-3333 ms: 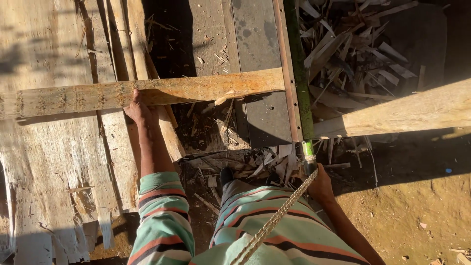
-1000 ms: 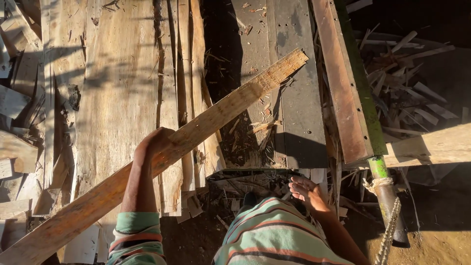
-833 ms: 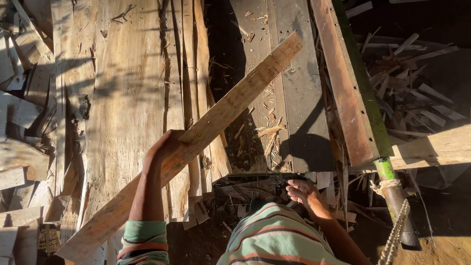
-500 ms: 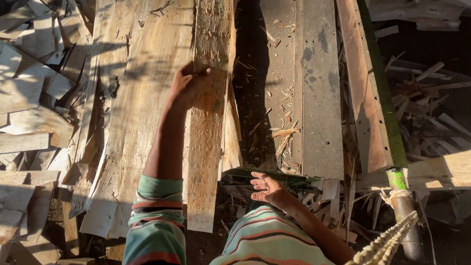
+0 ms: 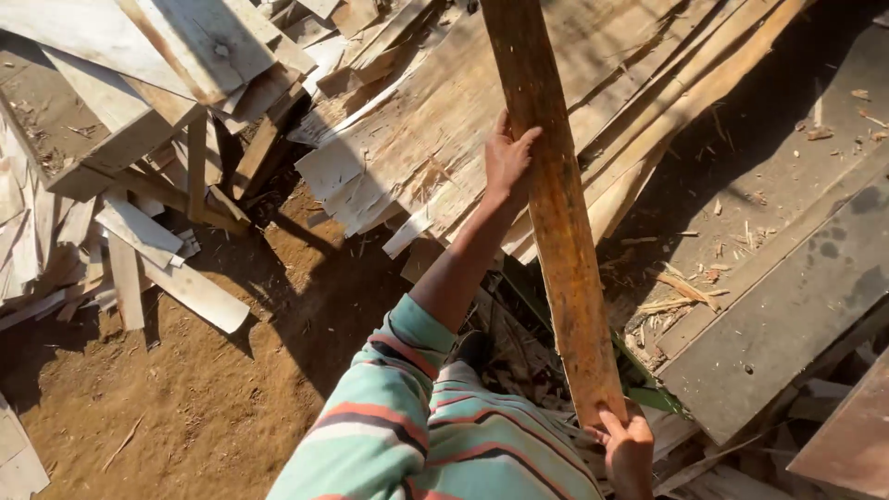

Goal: The person is trimming thin wooden planks using a stationary cutting blade in a workshop setting.

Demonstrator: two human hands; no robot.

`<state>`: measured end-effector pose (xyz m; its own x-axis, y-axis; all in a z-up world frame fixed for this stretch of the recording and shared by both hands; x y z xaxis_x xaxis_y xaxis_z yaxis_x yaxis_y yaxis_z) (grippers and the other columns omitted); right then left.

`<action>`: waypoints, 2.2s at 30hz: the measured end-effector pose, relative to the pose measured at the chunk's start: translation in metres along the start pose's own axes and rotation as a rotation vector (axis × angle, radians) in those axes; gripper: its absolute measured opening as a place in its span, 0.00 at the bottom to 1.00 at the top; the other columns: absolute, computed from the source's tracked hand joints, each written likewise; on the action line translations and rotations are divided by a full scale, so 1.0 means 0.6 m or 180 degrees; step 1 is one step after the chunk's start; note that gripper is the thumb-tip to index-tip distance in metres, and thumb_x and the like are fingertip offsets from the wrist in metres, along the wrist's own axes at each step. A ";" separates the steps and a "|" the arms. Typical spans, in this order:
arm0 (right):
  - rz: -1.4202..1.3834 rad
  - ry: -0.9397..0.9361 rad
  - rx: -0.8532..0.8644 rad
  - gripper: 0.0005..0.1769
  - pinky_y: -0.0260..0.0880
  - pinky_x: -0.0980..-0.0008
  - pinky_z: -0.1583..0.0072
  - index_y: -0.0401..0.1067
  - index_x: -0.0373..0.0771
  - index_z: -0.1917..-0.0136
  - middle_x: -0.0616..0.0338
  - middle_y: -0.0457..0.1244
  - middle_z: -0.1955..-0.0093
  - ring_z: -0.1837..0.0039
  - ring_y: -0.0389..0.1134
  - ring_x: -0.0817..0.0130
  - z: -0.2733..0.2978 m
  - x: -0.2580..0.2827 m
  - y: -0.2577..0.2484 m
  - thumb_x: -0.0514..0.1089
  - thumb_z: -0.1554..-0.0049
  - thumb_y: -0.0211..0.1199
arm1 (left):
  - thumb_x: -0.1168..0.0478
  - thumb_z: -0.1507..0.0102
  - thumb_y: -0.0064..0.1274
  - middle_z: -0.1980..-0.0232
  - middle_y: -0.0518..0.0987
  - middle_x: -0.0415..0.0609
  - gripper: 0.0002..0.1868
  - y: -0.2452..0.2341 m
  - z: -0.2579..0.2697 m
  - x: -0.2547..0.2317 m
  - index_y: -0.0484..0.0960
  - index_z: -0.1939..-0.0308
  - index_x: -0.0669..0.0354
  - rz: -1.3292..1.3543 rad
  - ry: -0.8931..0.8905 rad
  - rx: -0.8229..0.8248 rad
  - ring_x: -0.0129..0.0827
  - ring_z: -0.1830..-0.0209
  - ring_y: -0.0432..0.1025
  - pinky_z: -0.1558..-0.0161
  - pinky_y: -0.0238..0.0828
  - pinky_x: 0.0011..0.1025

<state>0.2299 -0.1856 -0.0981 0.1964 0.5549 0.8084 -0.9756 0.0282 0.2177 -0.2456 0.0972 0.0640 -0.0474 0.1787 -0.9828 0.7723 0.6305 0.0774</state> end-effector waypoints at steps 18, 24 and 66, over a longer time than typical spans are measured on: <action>0.1200 -0.0126 0.2449 0.42 0.80 0.63 0.41 0.45 0.38 0.18 0.37 0.63 0.37 0.41 0.71 0.59 -0.121 0.248 0.943 0.40 0.39 0.61 | 0.47 0.24 0.54 0.17 0.46 0.66 0.48 -0.790 -0.310 -0.097 0.33 0.19 0.62 0.0249 -0.0515 -0.1870 0.54 0.20 0.53 0.23 0.53 0.51; 0.2592 -0.1012 0.3839 0.31 0.72 0.65 0.37 0.61 0.37 0.23 0.45 0.68 0.34 0.34 0.71 0.59 -0.076 0.162 1.077 0.42 0.38 0.61 | 0.51 0.33 0.52 0.22 0.64 0.59 0.41 -0.681 -0.134 -0.055 0.53 0.20 0.54 -0.1649 -0.0662 -0.1279 0.53 0.23 0.61 0.25 0.57 0.52; 0.0542 0.0055 -0.1136 0.35 0.66 0.58 0.34 0.68 0.31 0.29 0.40 0.64 0.32 0.32 0.65 0.52 -0.407 0.151 0.715 0.38 0.50 0.67 | 0.46 0.37 0.61 0.23 0.62 0.63 0.47 -0.423 -0.296 0.295 0.57 0.23 0.66 -0.1581 -0.0610 0.0830 0.55 0.24 0.61 0.29 0.58 0.58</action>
<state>-0.1945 0.0796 -0.0650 0.0301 0.5904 0.8066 -0.9674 0.2201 -0.1250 -0.5623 0.1027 -0.0995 -0.3466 -0.2454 -0.9054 0.8182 0.3930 -0.4197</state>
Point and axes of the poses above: each hand's wrist, its own z-axis away from the middle knuckle, its own y-axis out of the palm, x = y × z, the point moved 6 cm from there along -z, towards the middle knuckle
